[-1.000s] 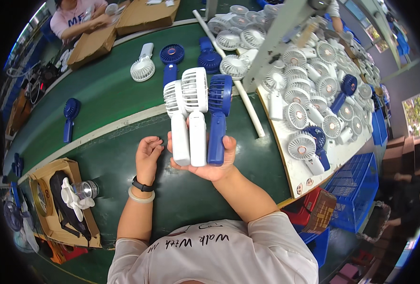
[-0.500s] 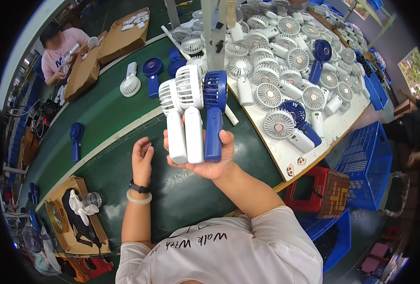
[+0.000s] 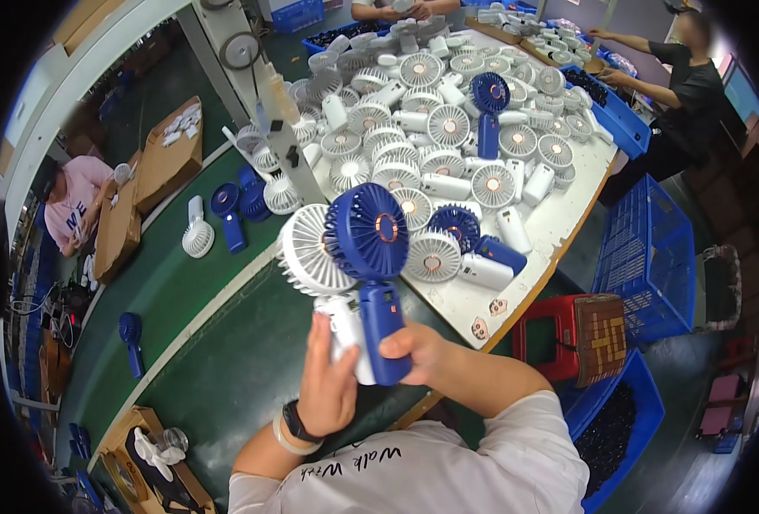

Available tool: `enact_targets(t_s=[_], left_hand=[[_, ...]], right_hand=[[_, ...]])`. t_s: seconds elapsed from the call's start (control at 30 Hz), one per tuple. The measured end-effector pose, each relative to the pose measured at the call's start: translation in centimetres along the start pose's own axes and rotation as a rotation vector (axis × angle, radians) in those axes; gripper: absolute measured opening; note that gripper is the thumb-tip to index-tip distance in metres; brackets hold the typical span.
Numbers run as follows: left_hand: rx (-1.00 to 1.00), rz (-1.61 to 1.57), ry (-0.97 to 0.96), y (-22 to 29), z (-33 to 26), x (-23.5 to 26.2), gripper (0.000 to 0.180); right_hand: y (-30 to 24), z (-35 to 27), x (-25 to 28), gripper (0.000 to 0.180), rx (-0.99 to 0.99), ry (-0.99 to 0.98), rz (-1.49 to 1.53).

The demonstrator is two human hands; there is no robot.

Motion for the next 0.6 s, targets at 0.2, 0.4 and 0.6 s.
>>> enact_targets(t_s=[0.2,0.4,0.6], left_hand=[[0.226,0.227,-0.109,-2.7,-4.1,2.4,0.053],[0.759,0.212,0.046,-8.1,-10.0,5.7,0.047],[0.974,0.349,0.118,-10.3,-15.1,8.7,0.047]], right_hand=[[-15.7,2.2,-1.9,0.055,0.425,0.230,-0.572],[-35.6,13.9,-3.7,0.039,0.592,0.690,-0.832],[-43.7,18.5,-2.6,0.041,0.575,0.920,-0.738]])
Point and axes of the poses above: each hand's wrist, its own z-axis towards the middle knuckle, its own x-axis out of the back of the hand, y = z × x, the point moved 4 cm from there along z, towards the middle knuckle, and after that the axes turned 11 degrees about z, right-handed, at the moved point
